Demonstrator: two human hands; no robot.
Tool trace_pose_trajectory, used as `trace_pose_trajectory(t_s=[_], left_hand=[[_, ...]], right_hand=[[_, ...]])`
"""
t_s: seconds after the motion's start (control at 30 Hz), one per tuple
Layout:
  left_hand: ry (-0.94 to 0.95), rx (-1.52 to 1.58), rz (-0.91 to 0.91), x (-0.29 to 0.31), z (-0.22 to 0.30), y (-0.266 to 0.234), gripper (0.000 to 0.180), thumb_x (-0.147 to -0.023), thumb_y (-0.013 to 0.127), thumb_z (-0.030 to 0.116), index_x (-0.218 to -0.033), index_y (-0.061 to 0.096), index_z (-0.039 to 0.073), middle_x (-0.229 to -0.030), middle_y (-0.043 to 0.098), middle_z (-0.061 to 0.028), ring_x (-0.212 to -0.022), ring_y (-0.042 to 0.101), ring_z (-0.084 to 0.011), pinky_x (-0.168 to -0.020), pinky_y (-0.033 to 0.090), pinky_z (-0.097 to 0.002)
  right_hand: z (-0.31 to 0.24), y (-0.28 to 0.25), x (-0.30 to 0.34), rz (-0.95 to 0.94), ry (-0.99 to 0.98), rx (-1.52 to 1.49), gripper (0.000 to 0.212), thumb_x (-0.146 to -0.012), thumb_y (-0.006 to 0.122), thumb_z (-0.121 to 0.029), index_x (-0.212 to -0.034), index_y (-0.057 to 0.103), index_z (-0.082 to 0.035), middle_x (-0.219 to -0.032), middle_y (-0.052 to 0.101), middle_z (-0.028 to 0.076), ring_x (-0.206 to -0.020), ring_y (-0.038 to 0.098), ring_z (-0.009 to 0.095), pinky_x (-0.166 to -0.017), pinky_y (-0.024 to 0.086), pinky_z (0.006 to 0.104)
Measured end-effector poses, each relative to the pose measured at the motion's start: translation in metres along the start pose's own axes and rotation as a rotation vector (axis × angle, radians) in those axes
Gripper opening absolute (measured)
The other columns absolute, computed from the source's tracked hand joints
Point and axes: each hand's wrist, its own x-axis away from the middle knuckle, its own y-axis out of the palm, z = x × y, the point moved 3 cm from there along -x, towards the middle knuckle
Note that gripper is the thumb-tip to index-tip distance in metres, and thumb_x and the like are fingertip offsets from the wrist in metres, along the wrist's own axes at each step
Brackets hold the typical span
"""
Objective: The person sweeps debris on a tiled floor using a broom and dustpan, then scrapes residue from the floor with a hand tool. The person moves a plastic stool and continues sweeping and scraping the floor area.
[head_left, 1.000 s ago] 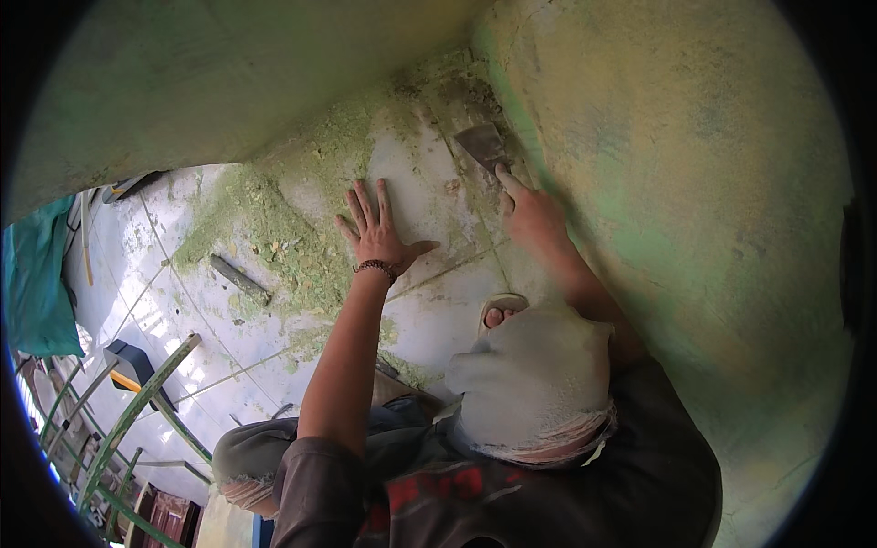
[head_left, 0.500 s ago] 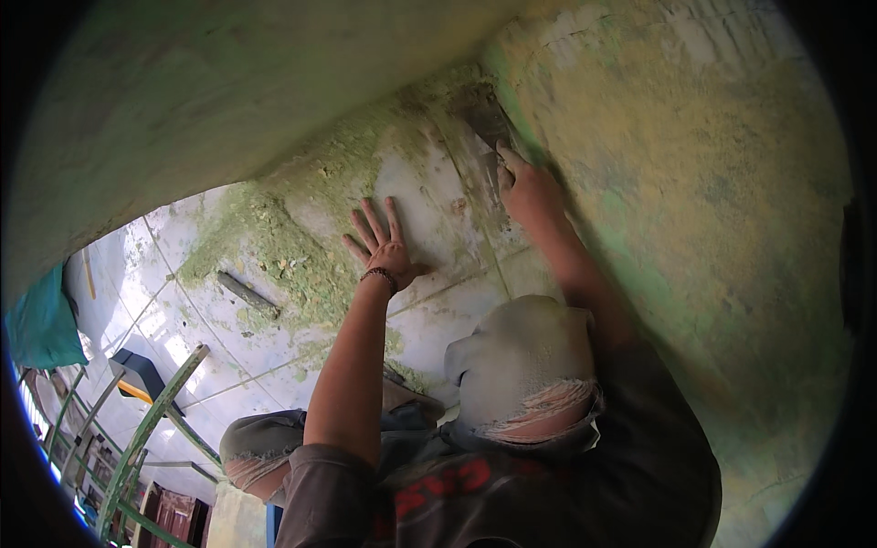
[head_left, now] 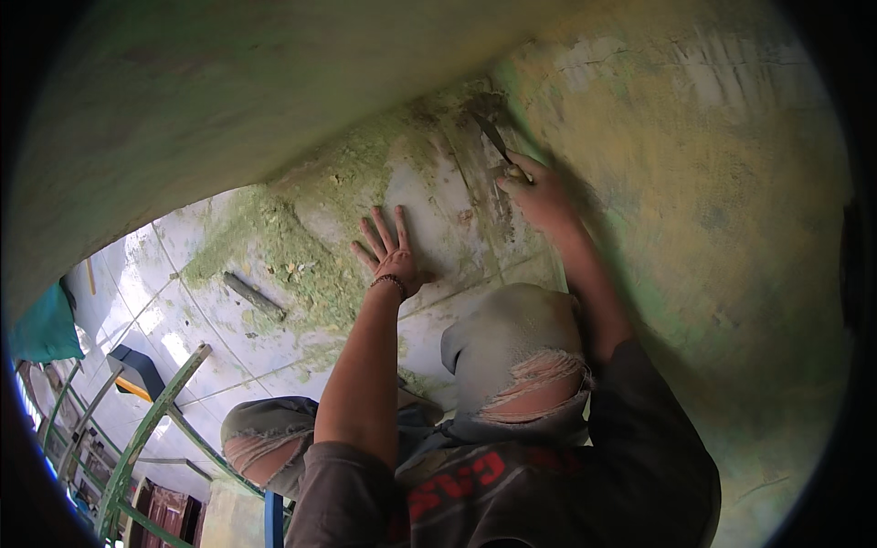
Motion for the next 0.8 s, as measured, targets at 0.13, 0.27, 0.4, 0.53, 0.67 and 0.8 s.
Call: trace_pose_trajectory(t_s=[0.13,0.27,0.4,0.53,0.67,0.8], left_hand=[[0.001,0.014,0.01,0.0,0.0,0.0,0.137,-0.065,0.083,0.044,-0.148,-0.023,0.017,-0.151,-0.029,-0.0227,-0.139,-0.027,-0.0422,-0.11,-0.008,-0.0637],[0.001,0.029,-0.011,0.003,0.002,-0.002,0.137,-0.065,0.084,0.044,-0.148,-0.022,0.018,-0.151,-0.029,-0.022,-0.139,-0.027,-0.0418,-0.11,-0.008,-0.063],[0.005,0.027,0.019,-0.004,-0.002,0.008,0.138,-0.064,0.084,0.045,-0.149,-0.022,0.019,-0.152,-0.028,-0.0215,-0.14,-0.026,-0.0418,-0.11,-0.008,-0.0632],[0.012,0.042,-0.029,0.009,-0.001,-0.004,0.139,-0.063,0.084,0.045,-0.149,-0.022,0.019,-0.152,-0.028,-0.021,-0.139,-0.027,-0.0416,-0.11,-0.008,-0.0634],[0.026,0.04,-0.009,0.005,0.001,-0.004,0.136,-0.065,0.083,0.043,-0.149,-0.022,0.019,-0.152,-0.028,-0.0204,-0.139,-0.027,-0.0415,-0.11,-0.008,-0.0634],[0.006,-0.037,0.073,-0.004,-0.003,0.003,0.133,-0.068,0.082,0.041,-0.149,-0.022,0.019,-0.152,-0.029,-0.0201,-0.139,-0.027,-0.0415,-0.11,-0.008,-0.0633]], right_hand=[[-0.037,-0.028,0.017,-0.206,0.391,-0.386,0.053,-0.083,0.06,-0.017,-0.133,0.051,-0.003,-0.093,0.068,0.015,-0.081,0.065,0.022,-0.077,0.05,0.0364],[-0.087,-0.036,-0.011,-0.175,0.21,0.132,0.059,-0.081,0.056,-0.016,-0.137,0.047,-0.002,-0.101,0.067,0.017,-0.089,0.065,0.025,-0.084,0.049,0.0364],[-0.059,-0.021,-0.02,-0.109,0.047,0.512,0.058,-0.079,0.053,-0.017,-0.136,0.049,-0.005,-0.117,0.062,0.021,-0.111,0.059,0.032,-0.096,0.046,0.0377],[-0.05,-0.012,-0.016,-0.081,-0.078,0.572,0.058,-0.079,0.054,-0.016,-0.135,0.049,-0.005,-0.116,0.062,0.023,-0.109,0.06,0.034,-0.094,0.048,0.0388],[-0.072,-0.014,-0.057,-0.089,-0.09,0.728,0.054,-0.079,0.053,-0.013,-0.132,0.052,-0.004,-0.111,0.064,0.023,-0.105,0.062,0.035,-0.089,0.051,0.041],[-0.077,-0.009,-0.077,-0.173,-0.031,0.83,0.046,-0.08,0.053,-0.012,-0.125,0.058,-0.002,-0.111,0.065,0.022,-0.103,0.063,0.035,-0.088,0.051,0.0418]])
